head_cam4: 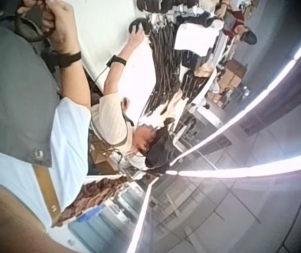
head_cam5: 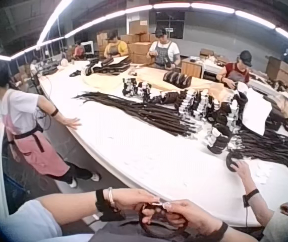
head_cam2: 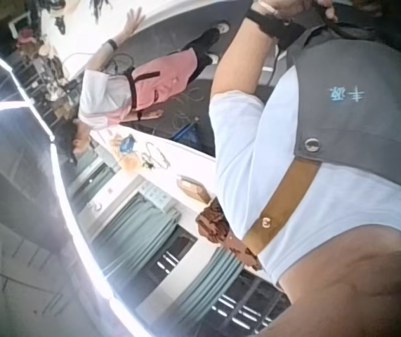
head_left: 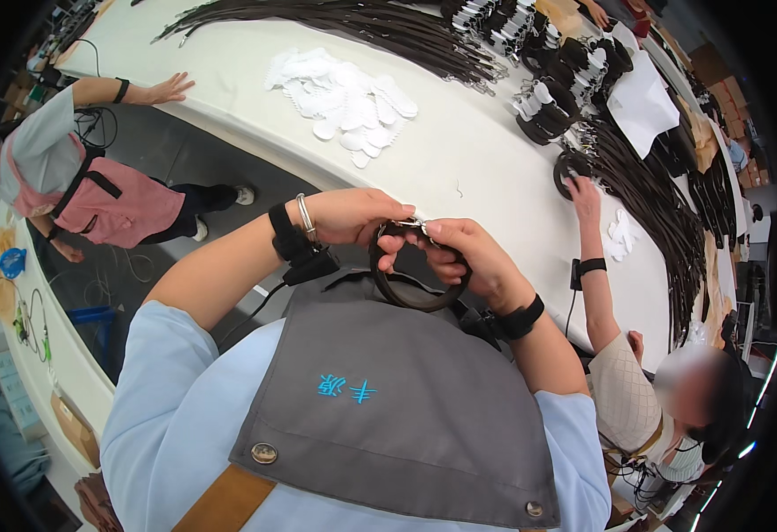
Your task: Assembling and inspecting leather straps with metal buckles and attaching labels.
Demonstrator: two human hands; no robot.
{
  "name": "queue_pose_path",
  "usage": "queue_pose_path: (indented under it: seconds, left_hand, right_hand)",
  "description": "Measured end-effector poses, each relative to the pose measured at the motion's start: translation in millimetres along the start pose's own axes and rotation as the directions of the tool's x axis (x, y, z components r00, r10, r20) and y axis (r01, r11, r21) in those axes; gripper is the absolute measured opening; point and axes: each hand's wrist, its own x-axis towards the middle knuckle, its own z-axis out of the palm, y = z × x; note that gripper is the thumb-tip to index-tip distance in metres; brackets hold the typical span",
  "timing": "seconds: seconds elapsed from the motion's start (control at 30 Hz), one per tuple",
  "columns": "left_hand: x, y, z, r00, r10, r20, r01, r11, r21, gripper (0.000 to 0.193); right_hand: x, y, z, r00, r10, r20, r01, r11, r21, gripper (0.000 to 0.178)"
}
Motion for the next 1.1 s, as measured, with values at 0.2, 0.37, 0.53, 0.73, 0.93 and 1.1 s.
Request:
queue_pose_path:
  seconds: [0.2, 0.37, 0.53, 0.73, 0.93, 1.1]
  left_hand:
    - [-1, -4, -2, 0.99, 0.093, 0.103, -0.074, 0.982, -0.172, 0.037]
    - [-4, -4, 0, 0.998, 0.008, 0.069, 0.006, 0.982, -0.19, 0.037]
    - [-7, -2, -1, 0.996, -0.074, 0.05, 0.084, 0.969, -0.232, 0.037]
    - [-10, -2, 3, 0.997, -0.078, 0.016, 0.079, 0.992, -0.094, 0.036]
    - [-11, -6, 1, 0.999, -0.043, -0.015, 0.042, 0.997, -0.065, 0.033]
    - [-10, -8, 2, 0.998, -0.053, 0.026, 0.055, 0.996, -0.076, 0.033]
  right_hand:
    - [2, 2, -3, 0.996, 0.007, 0.092, -0.021, 0.989, 0.147, 0.03]
    - [2, 0, -6, 0.986, 0.053, 0.159, -0.084, 0.977, 0.196, 0.03]
    - [-1, -2, -2, 0.973, 0.093, 0.211, -0.143, 0.961, 0.237, 0.03]
    - [-1, -1, -3, 0.969, 0.088, 0.232, -0.127, 0.979, 0.161, 0.038]
    - [-5, 6, -1, 0.979, -0.077, 0.187, 0.055, 0.991, 0.119, 0.037]
    - [-6, 9, -8, 0.97, 0.027, 0.241, -0.086, 0.968, 0.235, 0.034]
